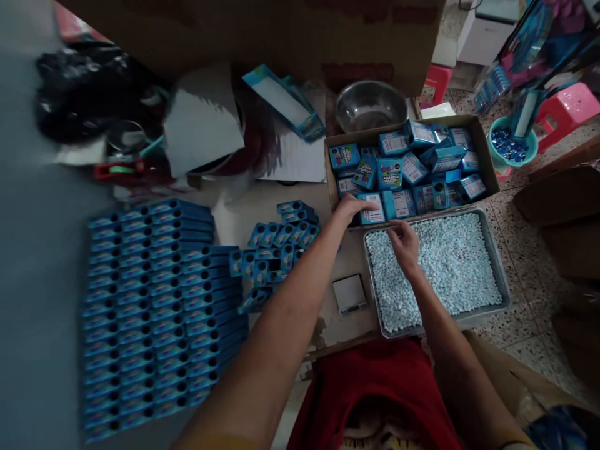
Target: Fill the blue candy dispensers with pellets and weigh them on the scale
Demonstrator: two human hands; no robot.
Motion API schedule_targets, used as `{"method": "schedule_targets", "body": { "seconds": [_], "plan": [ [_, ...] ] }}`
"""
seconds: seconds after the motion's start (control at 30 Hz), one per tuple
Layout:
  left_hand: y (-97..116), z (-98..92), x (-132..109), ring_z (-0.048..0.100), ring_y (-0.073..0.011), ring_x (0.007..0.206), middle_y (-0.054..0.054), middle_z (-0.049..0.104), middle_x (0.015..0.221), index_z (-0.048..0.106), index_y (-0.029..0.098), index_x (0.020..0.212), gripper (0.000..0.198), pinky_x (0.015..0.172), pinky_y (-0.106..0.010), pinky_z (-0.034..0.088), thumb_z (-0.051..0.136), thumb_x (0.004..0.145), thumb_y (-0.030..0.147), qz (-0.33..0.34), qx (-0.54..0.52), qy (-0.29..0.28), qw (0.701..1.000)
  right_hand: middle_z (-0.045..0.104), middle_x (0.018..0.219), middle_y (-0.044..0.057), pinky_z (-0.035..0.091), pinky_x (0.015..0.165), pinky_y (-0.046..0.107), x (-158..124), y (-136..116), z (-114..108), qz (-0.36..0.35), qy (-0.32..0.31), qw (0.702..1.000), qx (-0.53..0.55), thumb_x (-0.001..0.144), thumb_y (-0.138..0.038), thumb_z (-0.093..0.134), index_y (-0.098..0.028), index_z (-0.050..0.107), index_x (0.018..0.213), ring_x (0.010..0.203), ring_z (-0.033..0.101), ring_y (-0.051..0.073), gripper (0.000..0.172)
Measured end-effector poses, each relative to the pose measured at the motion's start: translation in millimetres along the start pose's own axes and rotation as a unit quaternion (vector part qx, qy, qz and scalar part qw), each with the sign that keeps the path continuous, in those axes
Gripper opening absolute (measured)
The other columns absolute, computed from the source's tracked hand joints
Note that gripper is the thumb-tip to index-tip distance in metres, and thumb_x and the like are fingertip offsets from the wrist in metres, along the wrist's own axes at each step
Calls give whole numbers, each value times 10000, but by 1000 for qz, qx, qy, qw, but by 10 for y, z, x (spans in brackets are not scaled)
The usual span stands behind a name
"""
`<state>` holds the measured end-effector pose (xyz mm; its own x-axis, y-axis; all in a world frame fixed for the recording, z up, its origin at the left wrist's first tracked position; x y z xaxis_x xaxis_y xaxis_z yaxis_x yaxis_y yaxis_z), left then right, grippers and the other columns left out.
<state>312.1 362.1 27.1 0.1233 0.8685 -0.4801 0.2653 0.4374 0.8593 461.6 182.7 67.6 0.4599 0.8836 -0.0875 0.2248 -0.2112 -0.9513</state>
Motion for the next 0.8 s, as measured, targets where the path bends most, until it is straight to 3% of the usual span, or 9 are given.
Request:
{"method": "schedule_targets", "body": {
  "seconds": [0.07,0.13,0.23,0.33,0.4,0.5,0.6,0.7,0.8],
  "plan": [
    [-5,92,-87,790,-381,1004,-109,809,955,732,133,1026,771,960,-554,663,1091,354,253,-39,-2,-6,999,777,873,34,578,790,354,-65,47,28,1,-12,1000,17,908,-402,660,-216,745,1045,779,702,202,247],
    [41,50,-192,779,-334,1085,-89,800,1091,693,160,1174,863,1015,-501,653,1074,402,217,-16,5,28,999,771,862,25,576,774,351,-100,24,-27,-21,-14,1000,14,934,-390,655,-225,750,1055,756,691,192,225],
    [252,-162,-492,712,-303,1270,-94,725,1335,598,215,1372,1014,1152,-457,584,1067,473,207,140,27,82,986,775,926,35,588,781,364,-130,-115,-235,-80,18,997,-8,979,-360,662,-249,738,1179,789,698,196,241],
    [482,-328,-1046,643,-327,1370,-101,646,1431,564,252,1399,962,1215,-477,528,1060,574,264,317,87,97,939,731,1375,132,623,960,439,-126,-340,-380,-141,-5,990,-8,941,-380,760,-275,612,1467,1185,725,269,556],
    [522,-351,-1440,632,-340,1375,-99,617,1438,555,267,1388,895,1202,-486,535,1043,638,304,356,114,94,923,541,1672,164,581,1127,513,-105,-484,-368,-146,-87,985,14,883,-456,845,-307,441,1643,1488,584,329,873],
    [405,-234,-1892,649,-343,1354,-111,606,1461,524,287,1412,881,1160,-477,564,1026,693,373,327,90,55,939,417,1782,154,503,1240,579,-129,-622,-295,-103,-222,968,56,819,-565,911,-339,294,1734,1615,461,374,1126],
    [143,-23,-2135,681,-341,1310,-120,644,1427,516,283,1396,946,1117,-460,585,1061,642,451,255,17,33,966,485,1730,167,532,1216,537,-280,-611,-300,-59,-278,955,85,798,-562,931,-296,359,1716,1565,519,380,1114],
    [-184,147,-2213,728,-302,1176,-93,690,1281,525,262,1333,1009,1017,-400,613,1098,539,506,155,-50,93,982,672,1510,166,602,1108,476,-541,-386,-364,19,-259,963,68,775,-496,950,-249,449,1654,1349,680,344,1042],
    [-462,276,-2198,752,-237,1049,-70,710,1206,515,261,1362,1014,902,-315,618,1076,564,536,72,-131,145,978,771,1215,82,637,994,439,-786,-86,-444,116,-191,973,51,669,-455,995,-250,605,1436,1107,739,286,884]
  ]
}}
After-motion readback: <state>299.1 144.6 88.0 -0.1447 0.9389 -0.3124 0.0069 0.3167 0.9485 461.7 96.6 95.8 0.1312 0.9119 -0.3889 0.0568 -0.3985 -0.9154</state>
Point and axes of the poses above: each hand's wrist, its own x-axis towards the middle knuckle, its own z-axis out of the palm, y = z × x, the point moved 5 cm from there along x, towards the middle knuckle
